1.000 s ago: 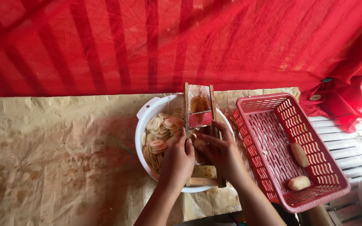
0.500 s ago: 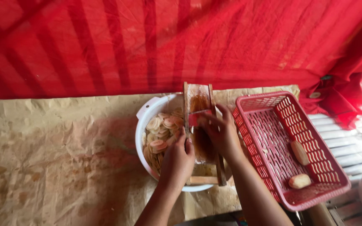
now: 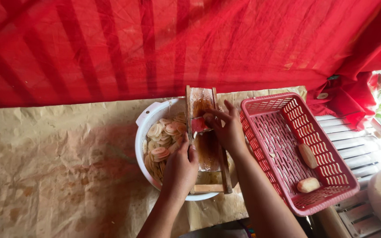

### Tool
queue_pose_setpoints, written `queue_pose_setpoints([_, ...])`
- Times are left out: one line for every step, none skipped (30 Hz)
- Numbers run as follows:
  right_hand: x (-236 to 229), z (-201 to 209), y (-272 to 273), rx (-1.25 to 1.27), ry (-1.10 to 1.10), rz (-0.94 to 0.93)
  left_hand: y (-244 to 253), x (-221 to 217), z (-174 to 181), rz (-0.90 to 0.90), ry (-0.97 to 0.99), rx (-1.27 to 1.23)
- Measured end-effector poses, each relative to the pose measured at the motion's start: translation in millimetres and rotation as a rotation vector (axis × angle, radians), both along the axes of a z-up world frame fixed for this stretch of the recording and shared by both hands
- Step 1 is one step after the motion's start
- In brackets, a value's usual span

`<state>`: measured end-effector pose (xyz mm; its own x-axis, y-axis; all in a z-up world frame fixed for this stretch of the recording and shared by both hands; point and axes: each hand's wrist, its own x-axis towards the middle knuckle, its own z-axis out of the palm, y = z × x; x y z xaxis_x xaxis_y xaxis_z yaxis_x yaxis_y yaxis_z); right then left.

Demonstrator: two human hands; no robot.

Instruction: The person slices a banana using a wooden slicer tool, with the slices falling into a large white bowl. The person picks up whole peeled bananas from a red basket and slides them across the blade by hand.

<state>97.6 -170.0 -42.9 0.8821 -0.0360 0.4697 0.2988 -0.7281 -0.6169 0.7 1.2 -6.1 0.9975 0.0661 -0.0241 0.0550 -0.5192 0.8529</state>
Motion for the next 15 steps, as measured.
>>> queue_pose_setpoints([4, 0, -3, 0.036, 0.018, 0.025, 0, 1, 0, 0.007, -0.051, -0.016])
queue_pose_setpoints([6, 1, -6, 0.073, 0.035, 0.049, 1, 2, 1, 0.013, -0.102, -0.033])
queue_pose_setpoints([-2, 0, -9, 0.070, 0.041, 0.055, 0, 0, 0, 0.020, -0.096, -0.035])
queue_pose_setpoints([-17, -3, -12, 0.047, 0.004, 0.078, -1, -2, 0, 0.010, -0.089, -0.029])
queue_pose_setpoints([-28, -2, -10, 0.025, -0.043, 0.105, 1, 0, 2, 0.005, -0.093, -0.021])
queue_pose_setpoints([-40, -1, -5, 0.024, -0.047, 0.115, 3, 1, 5, 0.014, -0.097, -0.022])
queue_pose_setpoints([-59, 0, -6, 0.017, -0.025, 0.111, 3, 0, 6, 0.002, -0.016, -0.016])
queue_pose_setpoints([-73, 3, -6, 0.010, -0.003, 0.107, 2, 1, 7, -0.011, 0.065, -0.011])
queue_pose_setpoints([-83, 6, -5, 0.011, 0.004, 0.103, 1, 0, 7, -0.014, 0.072, -0.010])
queue_pose_setpoints([-93, 7, -3, -0.016, 0.001, 0.115, 1, 1, 7, -0.011, 0.040, -0.017])
queue_pose_setpoints([-97, 9, 0, -0.041, -0.006, 0.129, 1, 1, 6, -0.005, 0.004, -0.021])
queue_pose_setpoints([-98, 11, 1, -0.037, -0.004, 0.128, 1, 0, 6, -0.006, 0.006, -0.018])
queue_pose_setpoints([-95, 13, 3, -0.003, -0.018, 0.173, 0, 1, 5, -0.007, 0.038, -0.015])
queue_pose_setpoints([-93, 15, 5, 0.031, -0.032, 0.219, 1, 2, 5, -0.009, 0.069, -0.013])
queue_pose_setpoints([-92, 15, 6, 0.033, -0.031, 0.219, 0, 1, 2, -0.008, 0.070, -0.010])
